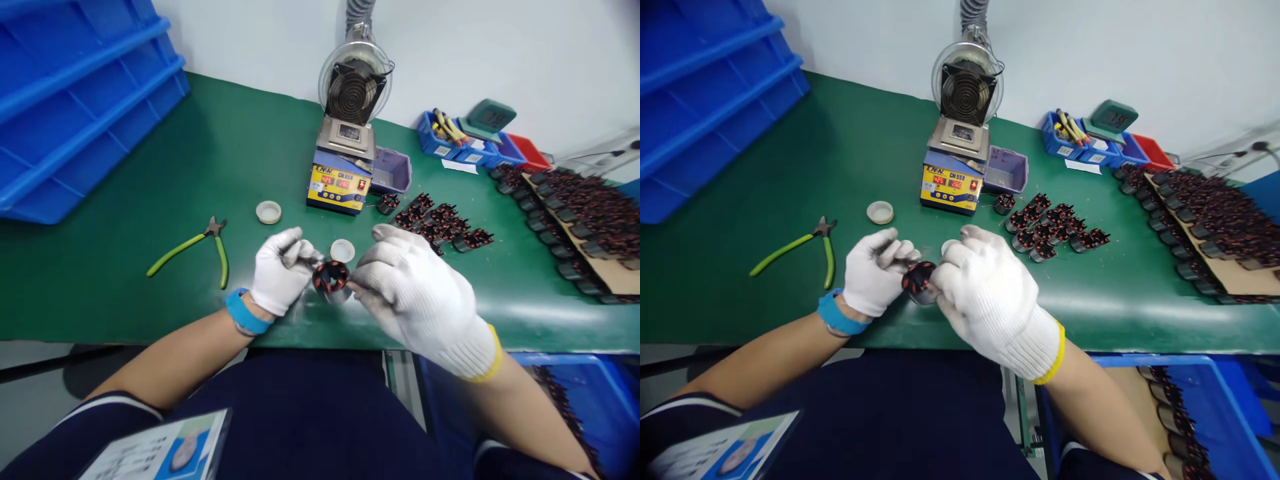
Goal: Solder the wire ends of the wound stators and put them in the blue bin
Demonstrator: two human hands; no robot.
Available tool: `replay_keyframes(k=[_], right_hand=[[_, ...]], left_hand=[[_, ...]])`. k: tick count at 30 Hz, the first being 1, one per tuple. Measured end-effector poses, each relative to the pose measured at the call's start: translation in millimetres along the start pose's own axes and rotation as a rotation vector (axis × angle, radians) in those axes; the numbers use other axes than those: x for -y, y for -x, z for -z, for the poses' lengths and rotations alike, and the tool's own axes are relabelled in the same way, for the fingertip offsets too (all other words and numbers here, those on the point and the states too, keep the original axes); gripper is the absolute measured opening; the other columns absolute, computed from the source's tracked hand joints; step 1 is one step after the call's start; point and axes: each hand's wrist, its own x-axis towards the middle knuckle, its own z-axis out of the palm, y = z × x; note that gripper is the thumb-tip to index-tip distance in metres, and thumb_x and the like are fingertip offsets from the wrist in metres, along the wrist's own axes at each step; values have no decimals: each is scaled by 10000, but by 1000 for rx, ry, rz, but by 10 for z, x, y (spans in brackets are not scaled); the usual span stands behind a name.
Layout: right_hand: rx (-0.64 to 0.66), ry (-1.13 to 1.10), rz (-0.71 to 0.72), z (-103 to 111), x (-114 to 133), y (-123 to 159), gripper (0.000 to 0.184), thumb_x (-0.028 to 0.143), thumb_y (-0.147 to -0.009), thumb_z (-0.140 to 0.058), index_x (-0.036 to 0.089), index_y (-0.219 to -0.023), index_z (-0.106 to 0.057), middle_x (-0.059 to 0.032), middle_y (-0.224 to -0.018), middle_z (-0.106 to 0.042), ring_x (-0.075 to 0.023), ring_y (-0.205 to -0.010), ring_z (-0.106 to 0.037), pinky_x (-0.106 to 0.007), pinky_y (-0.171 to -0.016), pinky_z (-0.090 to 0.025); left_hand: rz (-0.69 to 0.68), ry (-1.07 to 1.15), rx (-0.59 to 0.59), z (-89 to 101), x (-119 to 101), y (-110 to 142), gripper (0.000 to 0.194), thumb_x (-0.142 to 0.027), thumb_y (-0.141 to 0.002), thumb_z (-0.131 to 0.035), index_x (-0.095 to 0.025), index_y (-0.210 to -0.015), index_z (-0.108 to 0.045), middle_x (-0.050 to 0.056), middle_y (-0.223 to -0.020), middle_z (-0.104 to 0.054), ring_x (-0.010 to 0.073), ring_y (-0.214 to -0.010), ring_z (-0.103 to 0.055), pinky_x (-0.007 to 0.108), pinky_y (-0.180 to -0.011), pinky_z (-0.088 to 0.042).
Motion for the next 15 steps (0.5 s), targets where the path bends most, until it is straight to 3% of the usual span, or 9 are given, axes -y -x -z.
replay_keyframes(k=[1,3,5,7,9,11,13,15], right_hand=[[9,-3,25,37,22,-33,192,224,-938,-522,201,-810,-664,-78,-790,-659,-248,-763,-645,-518,-996,-522],[41,-28,58,81,51,-87,192,218,-932,-519,207,-819,-675,-77,-786,-661,-256,-803,-657,-492,-971,-544],[64,-33,62,73,51,-101,177,209,-921,-529,201,-819,-675,-81,-801,-665,-261,-816,-661,-489,-948,-558],[48,-35,36,24,29,-52,146,201,-917,-551,190,-820,-659,-83,-809,-664,-261,-815,-658,-496,-939,-563],[-23,-103,-26,-44,7,69,83,182,-913,-591,189,-843,-635,-72,-827,-669,-258,-843,-654,-492,-920,-570],[-170,-347,-185,-120,4,250,77,149,-912,-617,198,-853,-621,-49,-829,-662,-229,-843,-642,-484,-930,-574],[-455,-711,-403,-217,27,449,110,180,-929,-631,214,-825,-628,-22,-779,-603,-188,-769,-600,-515,-975,-567],[-753,-913,-593,-363,86,607,167,243,-942,-638,222,-776,-642,-10,-735,-535,-168,-704,-556,-545,-998,-559]], left_hand=[[14,33,-47,8,-13,-35,489,-267,-819,-688,-161,-596,-265,-32,-488,-296,73,-525,-459,202,-606,-488],[272,47,19,28,-15,-67,524,-423,-856,-677,-169,-584,-307,-12,-513,-372,91,-531,-490,224,-563,-481],[565,-40,263,36,8,-28,504,-610,-819,-691,-153,-701,-515,42,-672,-571,136,-598,-580,256,-538,-489],[625,-214,515,16,42,65,539,-663,-788,-706,-150,-925,-619,77,-813,-654,175,-645,-636,268,-525,-498],[388,-406,545,-29,76,169,488,-541,-793,-753,-149,-1050,-619,77,-839,-667,190,-678,-666,283,-576,-537],[22,-550,418,-75,107,251,444,-362,-782,-780,-143,-1121,-594,104,-975,-689,213,-830,-705,314,-739,-586],[-329,-616,286,-94,136,295,431,-220,-768,-772,-146,-1134,-558,142,-1160,-671,225,-1034,-695,315,-908,-570],[-517,-633,231,-77,163,309,469,-153,-763,-762,-161,-1156,-507,169,-1309,-612,232,-1150,-663,314,-976,-549]])
